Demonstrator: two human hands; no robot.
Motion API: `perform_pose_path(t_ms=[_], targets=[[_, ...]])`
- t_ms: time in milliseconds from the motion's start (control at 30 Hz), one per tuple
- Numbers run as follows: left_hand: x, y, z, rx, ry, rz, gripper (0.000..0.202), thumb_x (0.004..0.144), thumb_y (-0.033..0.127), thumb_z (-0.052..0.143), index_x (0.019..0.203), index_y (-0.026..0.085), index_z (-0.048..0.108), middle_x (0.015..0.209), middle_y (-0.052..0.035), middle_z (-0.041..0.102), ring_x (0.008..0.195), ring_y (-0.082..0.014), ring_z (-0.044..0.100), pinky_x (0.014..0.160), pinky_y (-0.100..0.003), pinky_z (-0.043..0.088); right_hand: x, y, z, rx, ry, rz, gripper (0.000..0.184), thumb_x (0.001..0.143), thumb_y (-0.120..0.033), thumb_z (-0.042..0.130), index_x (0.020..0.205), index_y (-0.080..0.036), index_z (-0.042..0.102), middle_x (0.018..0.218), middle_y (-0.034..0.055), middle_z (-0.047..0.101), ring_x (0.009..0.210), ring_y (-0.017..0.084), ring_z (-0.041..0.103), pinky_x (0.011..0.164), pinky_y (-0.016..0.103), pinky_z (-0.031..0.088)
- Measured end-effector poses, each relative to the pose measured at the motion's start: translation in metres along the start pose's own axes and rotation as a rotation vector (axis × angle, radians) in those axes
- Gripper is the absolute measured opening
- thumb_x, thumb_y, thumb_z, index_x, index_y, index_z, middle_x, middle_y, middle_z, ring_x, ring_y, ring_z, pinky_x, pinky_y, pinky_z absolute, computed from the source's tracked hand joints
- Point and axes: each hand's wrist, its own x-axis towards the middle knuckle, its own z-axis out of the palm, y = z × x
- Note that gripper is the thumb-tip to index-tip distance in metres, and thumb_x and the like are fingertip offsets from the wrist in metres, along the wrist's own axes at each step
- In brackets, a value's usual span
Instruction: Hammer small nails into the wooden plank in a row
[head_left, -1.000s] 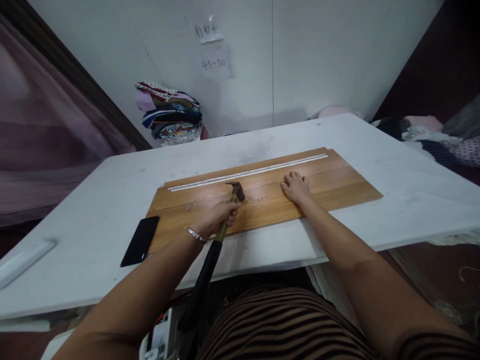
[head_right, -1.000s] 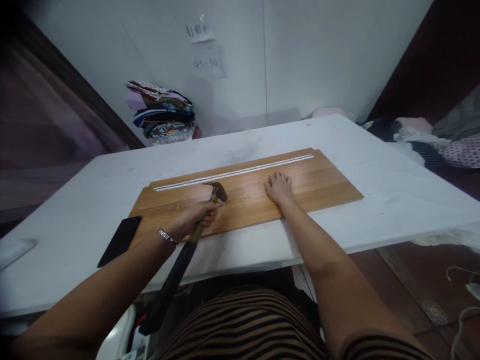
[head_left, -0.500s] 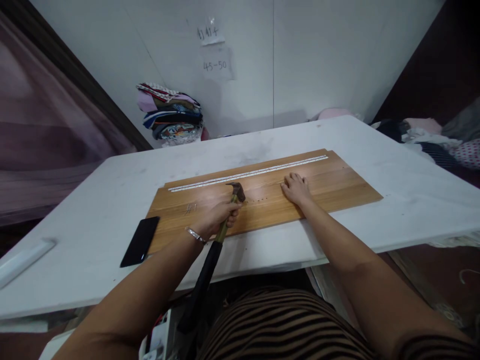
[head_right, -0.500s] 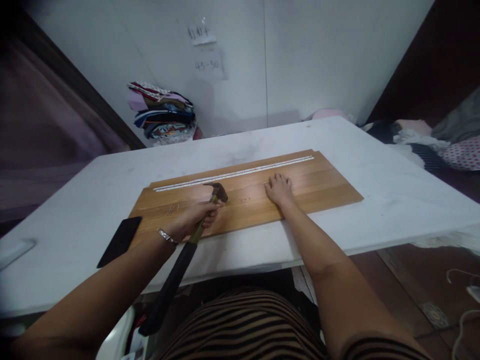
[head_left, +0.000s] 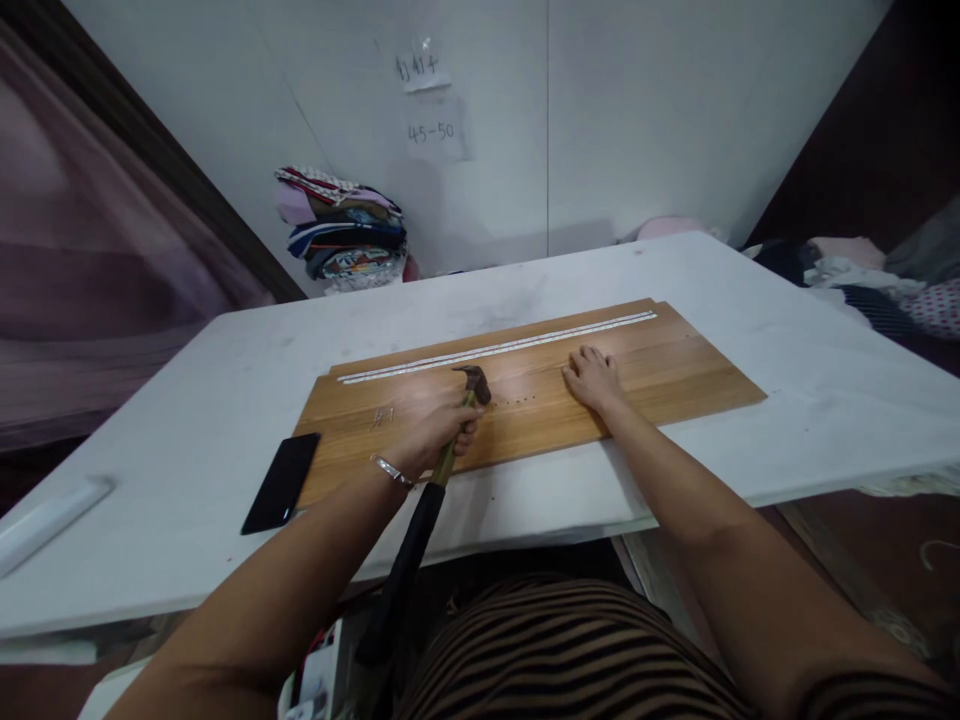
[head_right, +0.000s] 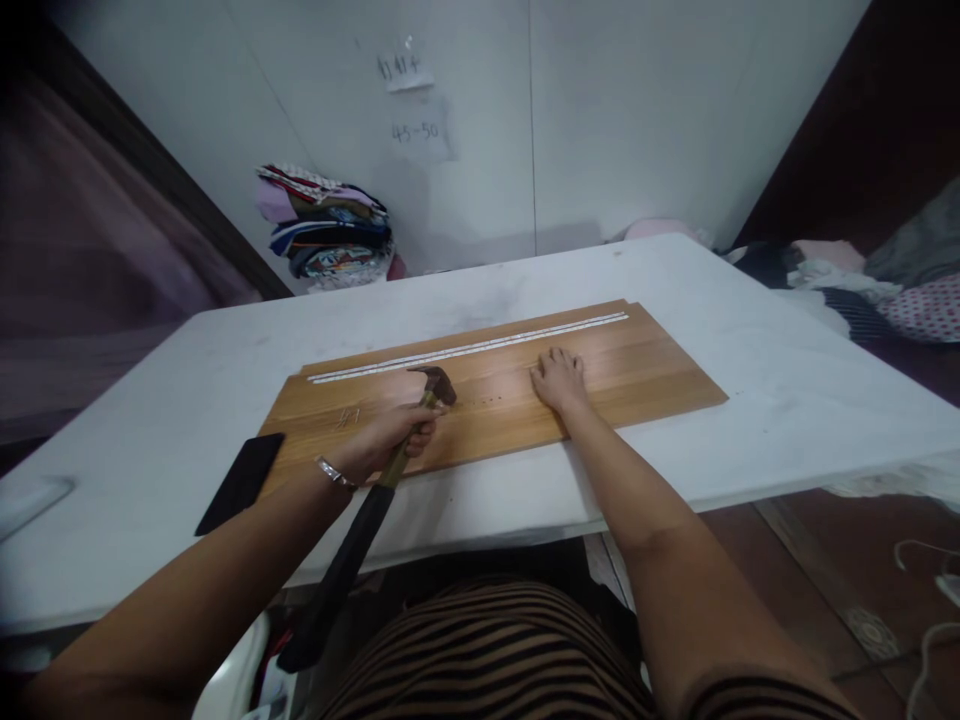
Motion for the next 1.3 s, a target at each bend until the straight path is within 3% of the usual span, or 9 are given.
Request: perform_pose_path(t_ms=[233, 567, 833, 1300], targets=[[0.0043, -0.0052, -0.0040, -0.005, -0.015, -0.012, 0.025, 0.090, 0.025, 0.064, 0.080, 0.021, 0.042, 0.056, 0.0087, 0.042, 0.038, -0.0030, 0.030, 0.036, -0.014, 0.021, -0.0001, -0.0013, -0.0002, 0.010, 0.006, 0.007, 0.040, 0.102, -0.038, 0.037, 0.122, -0.019, 0.065, 0.146, 0.0189, 0.058, 0.139, 0.032, 0.043, 0.114, 0.055, 0.029], [-0.0008, 0.0004, -0.0008, -0.019, -0.004, 0.022, 0.005, 0.094, 0.019, 0.055, 0.091, 0.019, 0.051, 0.055, 0.0087, 0.041, 0.037, -0.0039, 0.030, 0.035, -0.012, 0.021, 0.0007, 0.0011, 0.0017, 0.006, 0.012, 0.000, 0.039, 0.102, -0.038, 0.037, 0.121, -0.019, 0.066, 0.144, 0.0182, 0.059, 0.139, 0.032, 0.043, 0.113, 0.054, 0.029], [0.0051, -0.0047, -0.0041, -0.011, -0.012, -0.022, 0.015, 0.093, 0.022, 0.059, 0.084, 0.020, 0.046, 0.056, 0.0082, 0.042, 0.037, -0.0040, 0.030, 0.034, -0.013, 0.023, 0.0000, 0.0003, 0.0004, 0.009, 0.006, 0.003, 0.040, 0.102, -0.038, 0.036, 0.122, -0.018, 0.065, 0.144, 0.0189, 0.058, 0.138, 0.032, 0.044, 0.115, 0.054, 0.028], [0.0027, -0.0035, -0.0028, -0.014, -0.017, -0.001, 0.015, 0.090, 0.022, 0.062, 0.087, 0.020, 0.048, 0.057, 0.0083, 0.042, 0.038, -0.0039, 0.032, 0.036, -0.013, 0.022, -0.0003, -0.0010, -0.0014, 0.015, 0.000, 0.003, 0.038, 0.103, -0.037, 0.037, 0.121, -0.020, 0.065, 0.142, 0.0179, 0.060, 0.138, 0.031, 0.044, 0.113, 0.054, 0.029]])
